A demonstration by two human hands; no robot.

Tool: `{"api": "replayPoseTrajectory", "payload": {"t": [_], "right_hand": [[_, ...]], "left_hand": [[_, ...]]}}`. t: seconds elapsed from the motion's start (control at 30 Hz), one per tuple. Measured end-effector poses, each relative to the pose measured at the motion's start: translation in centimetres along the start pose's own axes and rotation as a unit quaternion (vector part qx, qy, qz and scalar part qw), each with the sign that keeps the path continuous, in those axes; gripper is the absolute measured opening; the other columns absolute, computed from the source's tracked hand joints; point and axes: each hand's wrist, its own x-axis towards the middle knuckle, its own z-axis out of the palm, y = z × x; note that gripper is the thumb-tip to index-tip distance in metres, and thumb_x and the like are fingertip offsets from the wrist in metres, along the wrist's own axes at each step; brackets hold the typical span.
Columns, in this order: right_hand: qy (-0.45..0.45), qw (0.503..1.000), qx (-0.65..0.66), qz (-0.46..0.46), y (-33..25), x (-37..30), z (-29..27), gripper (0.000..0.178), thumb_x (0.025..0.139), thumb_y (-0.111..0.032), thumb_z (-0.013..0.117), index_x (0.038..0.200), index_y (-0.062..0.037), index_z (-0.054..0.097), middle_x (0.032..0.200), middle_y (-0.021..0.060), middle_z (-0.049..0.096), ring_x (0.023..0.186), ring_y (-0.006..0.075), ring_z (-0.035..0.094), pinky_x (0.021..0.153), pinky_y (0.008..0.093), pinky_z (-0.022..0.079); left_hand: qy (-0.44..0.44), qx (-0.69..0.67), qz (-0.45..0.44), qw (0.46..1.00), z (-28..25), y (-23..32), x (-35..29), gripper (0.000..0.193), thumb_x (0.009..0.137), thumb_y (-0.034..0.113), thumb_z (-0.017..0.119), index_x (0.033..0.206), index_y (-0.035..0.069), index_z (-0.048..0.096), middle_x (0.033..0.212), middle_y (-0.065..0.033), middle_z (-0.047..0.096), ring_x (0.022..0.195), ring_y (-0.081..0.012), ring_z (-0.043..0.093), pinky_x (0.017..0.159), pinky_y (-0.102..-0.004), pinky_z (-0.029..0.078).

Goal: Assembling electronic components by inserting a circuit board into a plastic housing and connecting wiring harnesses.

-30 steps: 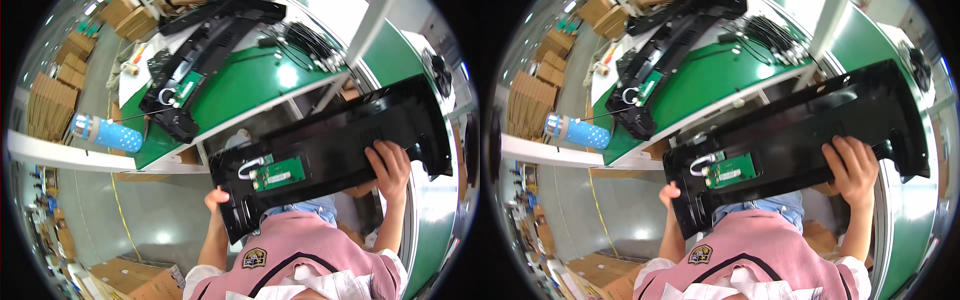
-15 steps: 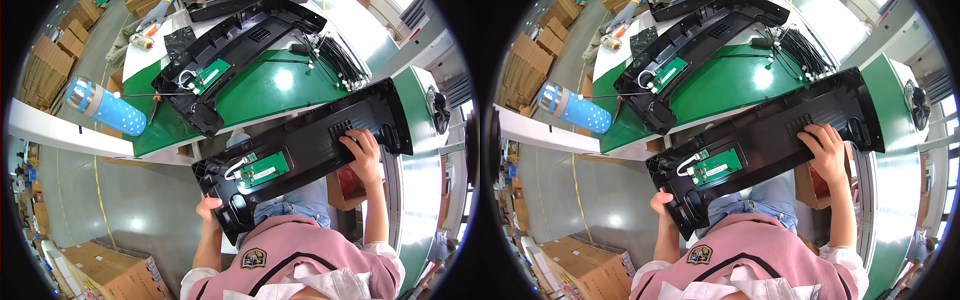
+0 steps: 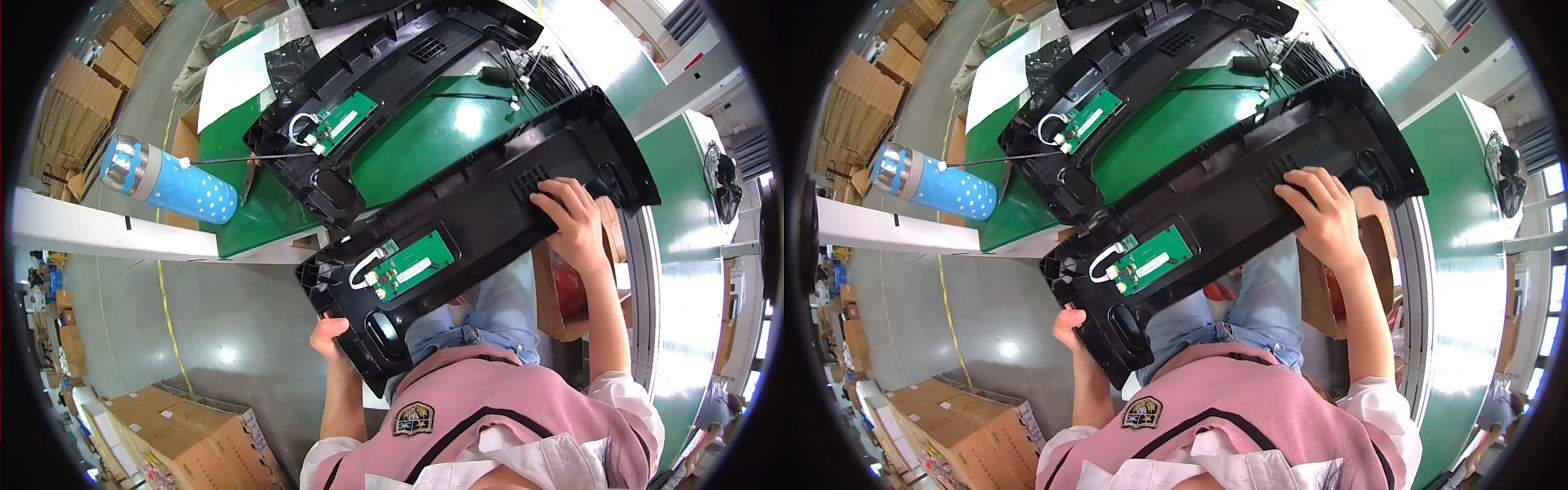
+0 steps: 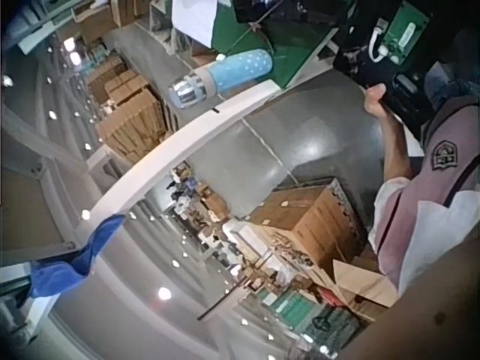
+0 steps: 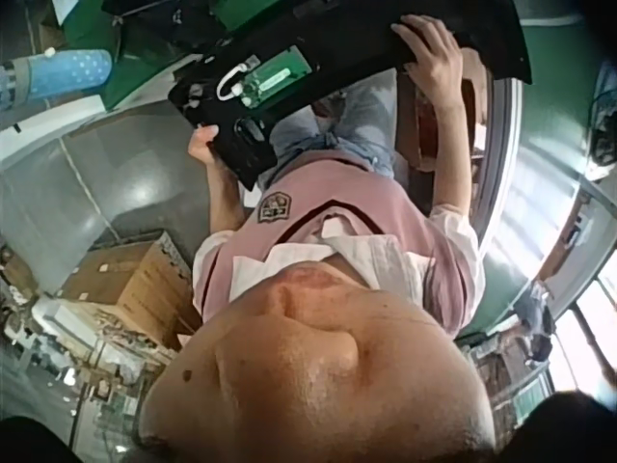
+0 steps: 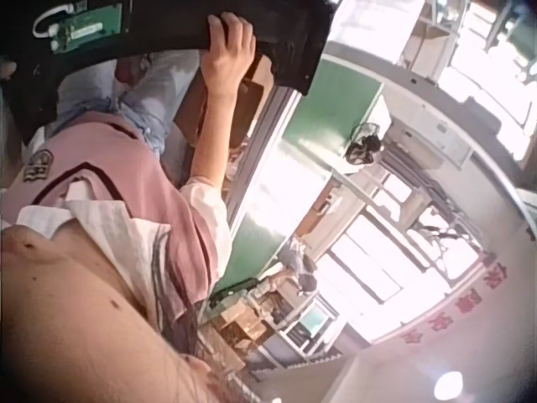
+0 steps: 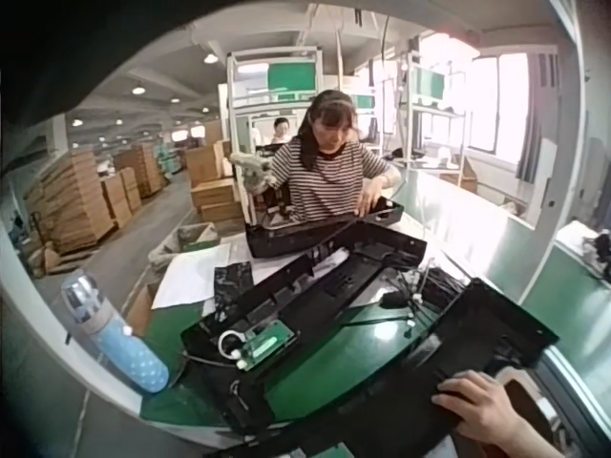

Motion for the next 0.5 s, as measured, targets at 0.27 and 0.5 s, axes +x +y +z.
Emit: {"api": "replayPoseTrajectory", "payload": {"t": [0.27, 0.5], "right_hand": [[-0.072, 0.971, 0.224, 0.051, -4.1, 2.8, -1.4, 0.047, 0.061, -0.008, 0.082, 0.105, -0.0003, 0.068, 0.111, 0.0136, 0.062, 0.103, 0.0351, 0.062, 0.083, 0.0396, 0.054], [-0.118, 0.974, 0.192, 0.013, -8.6, 4.0, 3.8, 0.033, 0.066, -0.014, 0.081, 0.094, -0.0022, 0.068, 0.089, 0.0064, 0.061, 0.083, 0.0267, 0.063, 0.069, 0.0363, 0.053]], "left_hand": [[0.028, -0.013, -0.001, 1.0, 3.6, 0.0, -0.4, 0.069, 0.066, 0.023, 0.051, 0.128, -0.007, 0.052, 0.113, -0.0199, 0.065, 0.099, -0.0335, 0.067, 0.083, -0.0415, 0.059], [0.031, -0.001, 0.001, 1.0, 3.8, -0.5, -0.3, 0.078, 0.061, 0.018, 0.05, 0.135, -0.006, 0.047, 0.123, -0.0201, 0.062, 0.11, -0.0346, 0.063, 0.098, -0.0421, 0.053]]}}
